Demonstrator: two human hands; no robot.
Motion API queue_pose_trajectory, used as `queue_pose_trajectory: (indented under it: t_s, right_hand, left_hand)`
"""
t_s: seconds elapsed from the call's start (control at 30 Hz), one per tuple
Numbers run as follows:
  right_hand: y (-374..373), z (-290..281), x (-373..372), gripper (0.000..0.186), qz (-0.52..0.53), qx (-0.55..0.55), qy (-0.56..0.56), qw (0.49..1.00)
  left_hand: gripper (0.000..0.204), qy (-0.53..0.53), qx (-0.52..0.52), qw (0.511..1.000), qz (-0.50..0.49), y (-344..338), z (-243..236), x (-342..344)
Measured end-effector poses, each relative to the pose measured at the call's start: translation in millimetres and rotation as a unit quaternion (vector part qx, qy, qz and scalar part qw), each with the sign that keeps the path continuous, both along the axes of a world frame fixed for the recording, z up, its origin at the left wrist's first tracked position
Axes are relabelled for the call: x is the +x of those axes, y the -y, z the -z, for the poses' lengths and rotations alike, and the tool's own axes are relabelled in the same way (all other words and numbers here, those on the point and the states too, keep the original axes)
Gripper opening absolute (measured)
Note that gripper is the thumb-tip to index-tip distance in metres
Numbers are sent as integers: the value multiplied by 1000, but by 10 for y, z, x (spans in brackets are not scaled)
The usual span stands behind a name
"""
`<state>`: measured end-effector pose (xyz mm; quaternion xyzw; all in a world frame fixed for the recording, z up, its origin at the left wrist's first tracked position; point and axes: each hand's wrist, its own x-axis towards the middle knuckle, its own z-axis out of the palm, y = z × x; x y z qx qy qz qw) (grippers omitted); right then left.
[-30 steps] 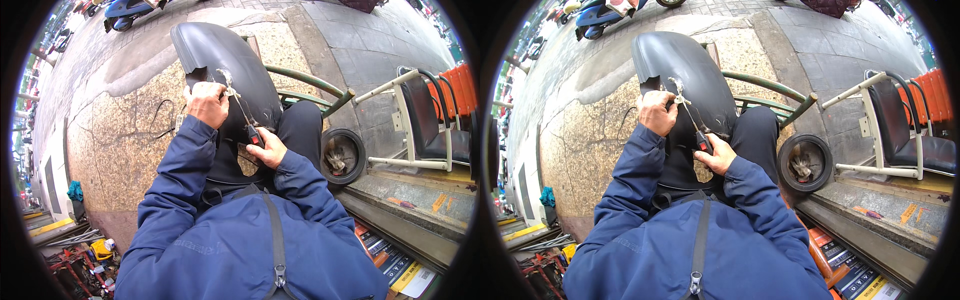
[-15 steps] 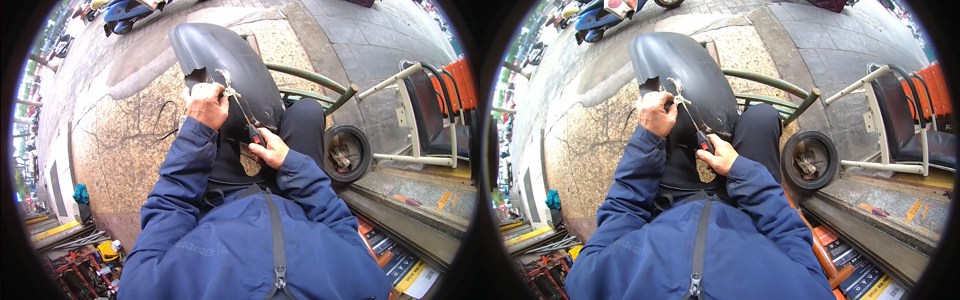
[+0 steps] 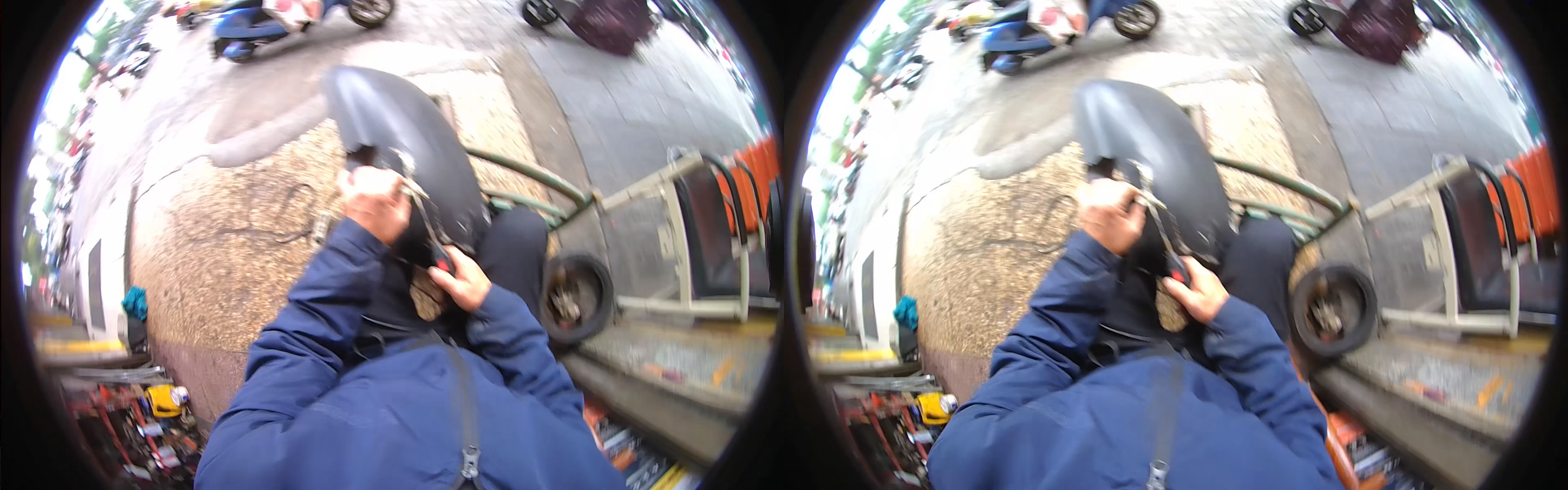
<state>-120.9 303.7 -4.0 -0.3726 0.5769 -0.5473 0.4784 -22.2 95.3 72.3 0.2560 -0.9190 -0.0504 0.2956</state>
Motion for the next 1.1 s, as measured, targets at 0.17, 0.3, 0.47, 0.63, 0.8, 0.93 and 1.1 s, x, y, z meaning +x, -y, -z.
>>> queue_pose_trajectory:
  t_s: [0.17, 0.3, 0.47, 0.63, 0.8, 0.93, 1.1]
  right_hand:
    - [-11, 0, -53, 39, -7, 99, -43, 994]
    - [-53, -26, -87, 41, -18, 7, -9, 1000]
    - [-111, 83, -117, 46, -12, 15, 0, 1000]
    - [-138, 297, -132, 38, 2, -28, -23, 999]
    - [-161, 343, -157, 43, 1, -27, -7, 1000]
    - [-198, 314, -170, 49, 9, -5, 21, 1000]
    - [-207, 317, -195, 49, 10, 20, 38, 999]
  left_hand:
    - [18, 24, -9, 999, -26, -18, -24, 21]
    - [20, 35, -6, 999, -36, -28, 28, 11]
    - [19, 15, 7, 999, -41, -32, 94, -5]
    - [20, 21, 18, 999, -38, -38, 93, -10]
    - [18, 25, 22, 998, -46, -41, 97, -28]
    - [18, 13, 23, 998, -49, -40, 118, -39]
    - [19, 5, 28, 998, -53, -45, 120, -53]
